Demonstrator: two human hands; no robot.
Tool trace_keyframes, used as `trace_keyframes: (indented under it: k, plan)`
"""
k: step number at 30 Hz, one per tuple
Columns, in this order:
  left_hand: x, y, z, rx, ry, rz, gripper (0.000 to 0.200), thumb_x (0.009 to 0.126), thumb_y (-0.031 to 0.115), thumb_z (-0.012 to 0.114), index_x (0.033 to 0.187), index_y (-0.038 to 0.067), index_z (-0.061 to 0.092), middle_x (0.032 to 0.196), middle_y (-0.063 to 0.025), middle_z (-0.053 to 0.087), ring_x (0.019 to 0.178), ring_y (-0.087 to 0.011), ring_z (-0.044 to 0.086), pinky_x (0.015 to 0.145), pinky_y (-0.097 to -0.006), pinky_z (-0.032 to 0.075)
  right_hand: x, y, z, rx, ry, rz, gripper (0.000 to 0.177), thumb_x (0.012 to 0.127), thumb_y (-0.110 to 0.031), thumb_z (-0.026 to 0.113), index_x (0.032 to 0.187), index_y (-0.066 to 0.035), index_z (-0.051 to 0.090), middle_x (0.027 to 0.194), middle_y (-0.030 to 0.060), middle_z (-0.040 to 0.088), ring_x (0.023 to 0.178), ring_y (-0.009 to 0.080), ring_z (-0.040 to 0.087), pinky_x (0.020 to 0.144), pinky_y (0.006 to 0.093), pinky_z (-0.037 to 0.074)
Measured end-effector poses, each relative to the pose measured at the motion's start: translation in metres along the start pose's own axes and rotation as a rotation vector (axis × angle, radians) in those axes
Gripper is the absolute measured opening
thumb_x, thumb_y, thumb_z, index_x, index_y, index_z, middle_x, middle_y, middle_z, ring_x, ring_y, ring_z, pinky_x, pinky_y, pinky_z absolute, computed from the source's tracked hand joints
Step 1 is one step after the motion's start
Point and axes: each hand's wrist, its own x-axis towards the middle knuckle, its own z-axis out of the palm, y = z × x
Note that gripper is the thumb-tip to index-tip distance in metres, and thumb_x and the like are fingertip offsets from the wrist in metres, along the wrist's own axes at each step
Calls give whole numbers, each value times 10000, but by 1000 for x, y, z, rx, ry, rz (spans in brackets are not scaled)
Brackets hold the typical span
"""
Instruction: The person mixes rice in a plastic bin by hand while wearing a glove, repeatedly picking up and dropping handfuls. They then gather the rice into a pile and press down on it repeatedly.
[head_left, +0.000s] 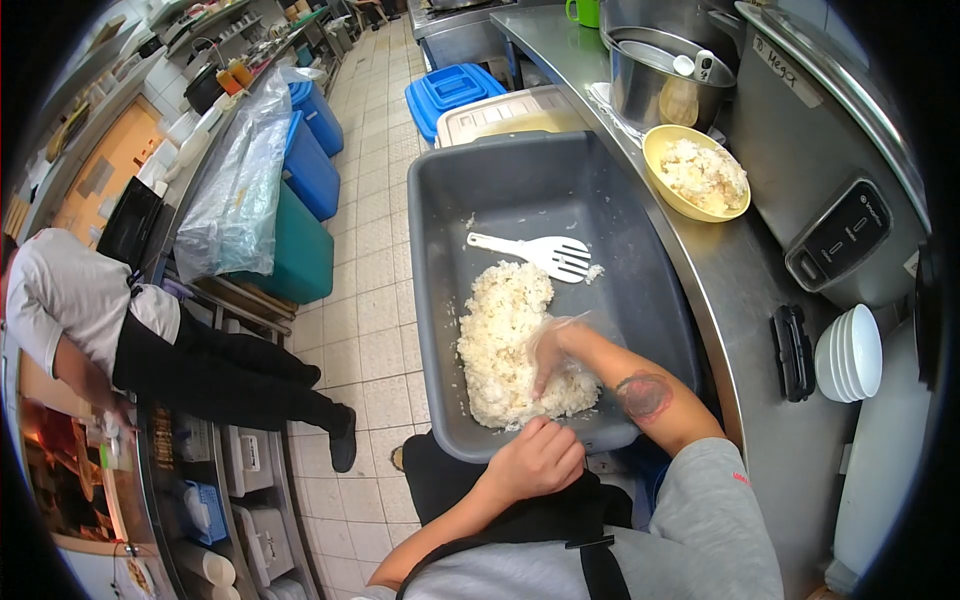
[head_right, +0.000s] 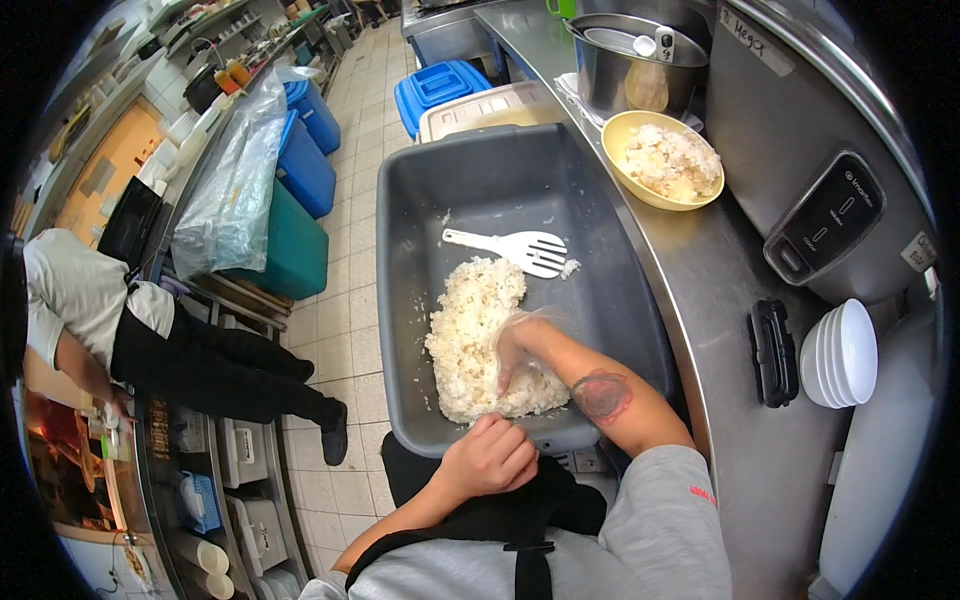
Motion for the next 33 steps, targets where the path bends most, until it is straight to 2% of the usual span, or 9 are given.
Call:
trace_keyframes:
  k: [4, 9, 12, 15, 18, 23, 27, 30, 33]
  plan:
    - [-1, 1, 1, 29, -16, -8, 193, 750, 161, 745, 766, 79, 570, 747, -45, 479, 690, -215, 535, 752, -347, 482, 4, -20, 10, -13, -57, -106, 608, 784, -501, 820, 1132, -13, 721, 1055, 137, 727, 920, 234, 682, 805, 378, 563]
    - [1, 1, 1, 28, -22, 0, 196, 749, 165, 744, 769, 77, 570, 753, -49, 482, 703, -222, 538, 755, -350, 483, -18, -17, 3, 305, -39, -439, 482, 862, -434, 775, 1072, -4, 721, 967, 97, 729, 831, 169, 665, 759, 348, 543]
    - [-1, 1, 1, 19, -22, -4, 197, 745, 161, 744, 769, 75, 569, 752, -53, 479, 706, -227, 537, 755, -351, 483, -46, -5, -19, 566, 111, -691, 397, 885, -340, 770, 1103, -15, 700, 926, 66, 705, 816, 109, 630, 739, 311, 529]
    - [0, 0, 0, 12, -14, -1, 197, 742, 152, 745, 768, 72, 567, 749, -56, 476, 704, -229, 535, 753, -351, 483, -51, 12, -33, 716, 516, -803, 254, 904, -158, 699, 1130, -41, 693, 880, -1, 671, 816, 112, 619, 698, 303, 599]
    - [2, -1, -1, 0, -19, 5, 199, 739, 144, 746, 765, 69, 564, 746, -57, 472, 702, -229, 533, 748, -351, 481, -54, 20, -26, 1153, 390, -694, 316, 900, -81, 632, 1213, -62, 668, 828, -19, 626, 816, 99, 611, 744, 307, 609]
    - [3, 0, -1, -5, -11, -5, 201, 733, 138, 745, 756, 64, 559, 739, -56, 462, 697, -229, 527, 741, -351, 477, -54, 14, -19, 1426, 361, -808, 588, 897, -114, 629, 1462, -109, 467, 1053, 37, 598, 899, 130, 603, 769, 342, 600]
    - [4, 1, -3, -4, -13, -12, 199, 732, 137, 743, 753, 65, 559, 734, -56, 452, 690, -229, 519, 735, -347, 472, -48, 19, -21, 1090, 509, -629, 582, 933, -261, 679, 1454, -99, 474, 1149, 52, 609, 1029, 142, 592, 775, 323, 554]
    - [3, 0, -2, -9, -19, -6, 200, 732, 140, 743, 752, 67, 558, 732, -55, 450, 686, -227, 515, 730, -344, 468, -29, 33, -17, 797, 745, -664, 555, 943, -268, 675, 1439, -92, 497, 1193, 46, 622, 1052, 147, 592, 816, 309, 534]
    - [3, -1, -2, -12, -15, -2, 200, 733, 142, 743, 753, 70, 558, 735, -54, 452, 686, -226, 515, 728, -342, 466, -34, 28, -18, 1277, 579, -635, 509, 930, -255, 686, 1384, -64, 558, 1202, 62, 647, 1038, 178, 616, 863, 323, 523]
